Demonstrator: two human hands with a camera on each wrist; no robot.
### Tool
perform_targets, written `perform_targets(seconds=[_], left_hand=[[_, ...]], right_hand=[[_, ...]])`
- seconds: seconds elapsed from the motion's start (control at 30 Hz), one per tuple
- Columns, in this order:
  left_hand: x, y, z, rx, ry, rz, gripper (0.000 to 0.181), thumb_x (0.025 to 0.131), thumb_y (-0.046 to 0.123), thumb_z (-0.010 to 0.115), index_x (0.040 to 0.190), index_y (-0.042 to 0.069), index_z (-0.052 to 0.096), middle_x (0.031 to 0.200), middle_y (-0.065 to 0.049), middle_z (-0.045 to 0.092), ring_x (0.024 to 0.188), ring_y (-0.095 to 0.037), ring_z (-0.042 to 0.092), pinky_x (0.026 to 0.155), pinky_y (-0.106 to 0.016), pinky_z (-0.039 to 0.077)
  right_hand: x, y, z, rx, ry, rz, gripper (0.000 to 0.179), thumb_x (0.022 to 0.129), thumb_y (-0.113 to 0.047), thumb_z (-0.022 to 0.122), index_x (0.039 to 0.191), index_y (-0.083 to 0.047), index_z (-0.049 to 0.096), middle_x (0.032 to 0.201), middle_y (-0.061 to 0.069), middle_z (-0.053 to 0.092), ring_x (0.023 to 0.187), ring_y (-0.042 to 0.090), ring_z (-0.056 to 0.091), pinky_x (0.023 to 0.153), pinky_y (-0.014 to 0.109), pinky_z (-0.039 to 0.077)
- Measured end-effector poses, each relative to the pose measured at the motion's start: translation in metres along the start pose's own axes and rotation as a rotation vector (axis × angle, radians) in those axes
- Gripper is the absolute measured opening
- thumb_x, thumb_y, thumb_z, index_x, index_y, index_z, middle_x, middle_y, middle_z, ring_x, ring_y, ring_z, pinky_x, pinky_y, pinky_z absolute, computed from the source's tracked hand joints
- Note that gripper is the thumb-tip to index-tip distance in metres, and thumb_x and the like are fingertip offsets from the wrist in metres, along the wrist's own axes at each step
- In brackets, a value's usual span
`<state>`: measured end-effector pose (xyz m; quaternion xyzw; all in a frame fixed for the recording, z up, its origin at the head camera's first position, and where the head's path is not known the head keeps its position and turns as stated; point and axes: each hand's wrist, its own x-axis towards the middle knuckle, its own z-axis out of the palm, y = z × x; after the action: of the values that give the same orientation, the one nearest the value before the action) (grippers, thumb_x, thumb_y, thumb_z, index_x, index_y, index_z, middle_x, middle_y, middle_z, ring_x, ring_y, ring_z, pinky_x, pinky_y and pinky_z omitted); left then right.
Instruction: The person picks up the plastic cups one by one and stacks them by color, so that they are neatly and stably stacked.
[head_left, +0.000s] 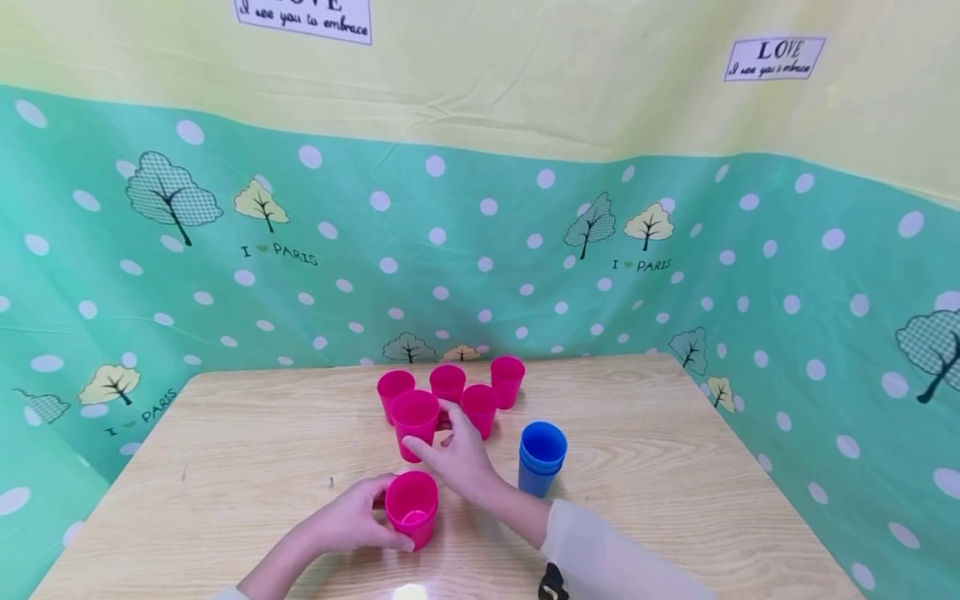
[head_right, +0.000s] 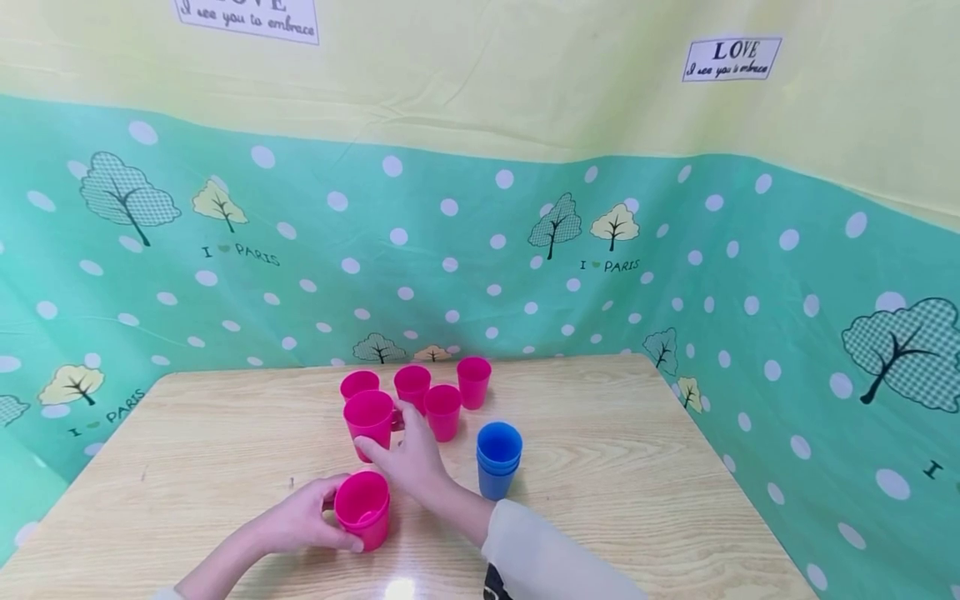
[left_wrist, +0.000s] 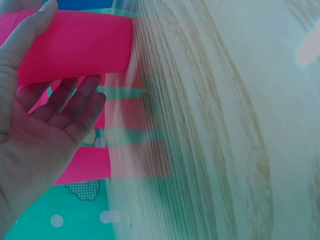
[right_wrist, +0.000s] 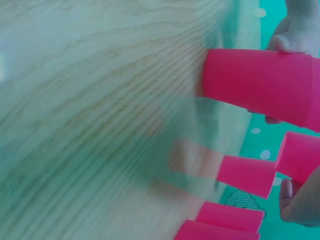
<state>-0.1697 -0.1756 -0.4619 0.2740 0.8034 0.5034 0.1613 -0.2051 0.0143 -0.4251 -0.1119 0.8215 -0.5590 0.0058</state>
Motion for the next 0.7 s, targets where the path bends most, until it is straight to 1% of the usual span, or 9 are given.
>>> perform_targets(seconds=[0.23,0.4,0.5,0.7], left_hand=[[-0.001,-0.001,0.001,0.003,0.01,-0.008,0.05,0.071,0.024,0.081,0.116,0.015,0.059,0.107,0.0,0.065,0.097,-0.006,0.06,0.084,-0.023,0.049],[-0.001,-0.001,0.001,0.004,0.007,-0.016,0.051,0.071,0.024,0.081,0.116,0.014,0.058,0.107,0.001,0.065,0.097,-0.005,0.059,0.084,-0.023,0.049],[-0.001,-0.001,0.0,0.004,0.004,-0.028,0.051,0.072,0.023,0.081,0.117,0.014,0.058,0.107,0.002,0.065,0.096,-0.004,0.059,0.083,-0.023,0.049],[-0.001,-0.002,0.0,0.013,0.006,-0.023,0.052,0.071,0.025,0.081,0.116,0.014,0.058,0.105,0.002,0.066,0.095,-0.003,0.06,0.083,-0.023,0.049]], right_hand=[[-0.004,-0.007,-0.004,0.004,-0.02,-0.016,0.066,0.078,-0.045,0.072,0.133,-0.026,0.041,0.115,-0.011,0.055,0.102,0.009,0.051,0.077,0.022,0.046],[-0.008,-0.011,-0.007,0.018,-0.042,-0.027,0.063,0.079,-0.043,0.072,0.132,-0.026,0.042,0.113,-0.01,0.056,0.098,0.01,0.051,0.075,0.022,0.046],[-0.01,-0.013,-0.009,0.027,-0.049,-0.043,0.062,0.079,-0.042,0.072,0.131,-0.026,0.043,0.113,-0.011,0.057,0.099,0.009,0.052,0.076,0.022,0.046],[-0.014,-0.017,-0.012,0.052,-0.068,-0.069,0.061,0.08,-0.039,0.072,0.131,-0.025,0.043,0.113,-0.01,0.057,0.101,0.01,0.052,0.078,0.022,0.046]])
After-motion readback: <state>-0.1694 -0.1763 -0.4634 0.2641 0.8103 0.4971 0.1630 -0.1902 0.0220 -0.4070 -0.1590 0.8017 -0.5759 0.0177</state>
